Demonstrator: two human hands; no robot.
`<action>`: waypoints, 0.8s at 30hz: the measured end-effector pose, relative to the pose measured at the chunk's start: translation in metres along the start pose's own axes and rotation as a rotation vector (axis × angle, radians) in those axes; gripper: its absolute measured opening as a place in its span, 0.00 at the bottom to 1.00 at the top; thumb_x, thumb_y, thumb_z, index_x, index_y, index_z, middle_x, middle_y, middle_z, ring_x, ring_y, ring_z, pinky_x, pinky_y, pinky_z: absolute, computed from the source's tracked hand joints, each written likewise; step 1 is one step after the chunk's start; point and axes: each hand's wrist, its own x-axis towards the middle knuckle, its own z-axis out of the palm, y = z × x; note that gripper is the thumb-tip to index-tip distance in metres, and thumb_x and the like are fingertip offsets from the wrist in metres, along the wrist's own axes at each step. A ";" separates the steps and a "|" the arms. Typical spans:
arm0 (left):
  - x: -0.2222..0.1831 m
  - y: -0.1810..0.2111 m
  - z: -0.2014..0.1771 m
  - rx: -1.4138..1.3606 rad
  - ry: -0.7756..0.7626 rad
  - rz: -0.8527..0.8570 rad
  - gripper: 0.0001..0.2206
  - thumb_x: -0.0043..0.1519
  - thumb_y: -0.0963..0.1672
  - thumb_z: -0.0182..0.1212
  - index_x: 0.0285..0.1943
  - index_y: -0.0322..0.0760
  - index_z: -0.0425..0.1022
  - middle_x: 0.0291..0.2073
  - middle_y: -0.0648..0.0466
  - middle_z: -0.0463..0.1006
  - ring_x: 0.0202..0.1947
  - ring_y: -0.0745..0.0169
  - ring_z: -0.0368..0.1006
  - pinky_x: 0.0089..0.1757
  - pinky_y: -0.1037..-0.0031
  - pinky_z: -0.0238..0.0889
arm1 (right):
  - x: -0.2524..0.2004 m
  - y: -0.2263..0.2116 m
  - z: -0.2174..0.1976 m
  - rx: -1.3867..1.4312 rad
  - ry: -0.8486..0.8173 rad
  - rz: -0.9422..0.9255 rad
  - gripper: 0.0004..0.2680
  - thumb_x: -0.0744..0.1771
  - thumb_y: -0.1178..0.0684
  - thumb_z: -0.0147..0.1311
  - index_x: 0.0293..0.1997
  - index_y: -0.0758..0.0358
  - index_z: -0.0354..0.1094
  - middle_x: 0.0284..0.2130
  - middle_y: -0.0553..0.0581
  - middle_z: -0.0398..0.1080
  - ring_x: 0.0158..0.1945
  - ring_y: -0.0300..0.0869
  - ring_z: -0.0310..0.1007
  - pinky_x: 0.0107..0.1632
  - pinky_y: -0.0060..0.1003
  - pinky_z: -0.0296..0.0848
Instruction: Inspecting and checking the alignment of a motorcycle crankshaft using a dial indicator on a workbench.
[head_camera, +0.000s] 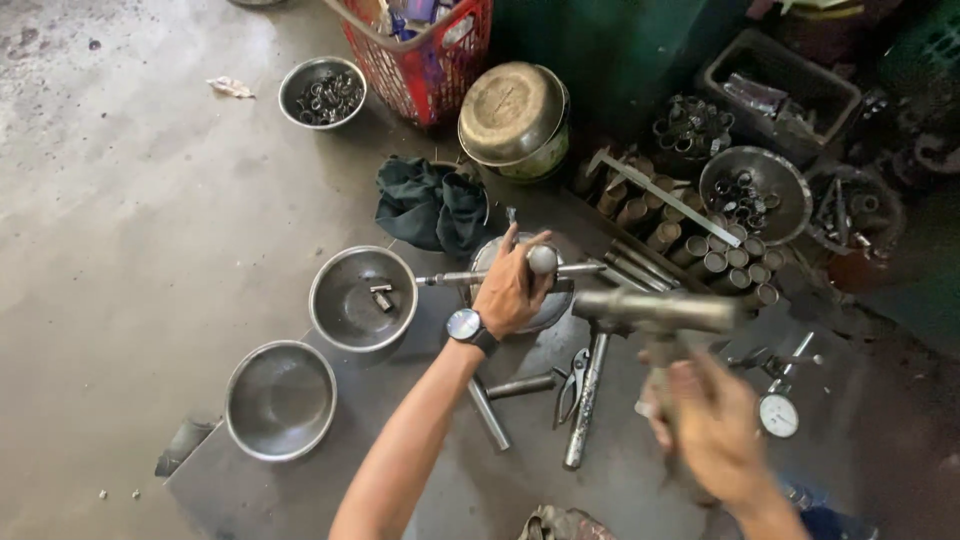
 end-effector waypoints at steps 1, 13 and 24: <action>0.000 -0.005 0.004 0.010 0.019 -0.014 0.24 0.57 0.36 0.64 0.64 0.29 0.65 0.43 0.43 0.76 0.45 0.41 0.73 0.65 0.45 0.55 | -0.005 -0.022 -0.013 0.089 0.159 0.036 0.15 0.71 0.45 0.41 0.50 0.67 0.70 0.26 0.59 0.72 0.21 0.42 0.68 0.22 0.35 0.68; -0.007 -0.015 0.010 -0.033 0.022 -0.025 0.25 0.52 0.37 0.66 0.59 0.31 0.65 0.51 0.42 0.74 0.54 0.35 0.69 0.58 0.52 0.60 | 0.045 -0.079 0.042 -0.784 -0.119 -0.123 0.11 0.68 0.45 0.52 0.44 0.64 0.71 0.14 0.62 0.67 0.15 0.49 0.61 0.24 0.41 0.62; -0.028 0.053 -0.004 -0.144 0.273 -0.174 0.18 0.64 0.36 0.60 0.63 0.33 0.68 0.61 0.42 0.74 0.62 0.38 0.71 0.64 0.59 0.62 | 0.007 0.104 0.015 -0.021 0.094 -0.046 0.11 0.69 0.48 0.51 0.39 0.68 0.71 0.18 0.50 0.66 0.18 0.33 0.63 0.20 0.34 0.62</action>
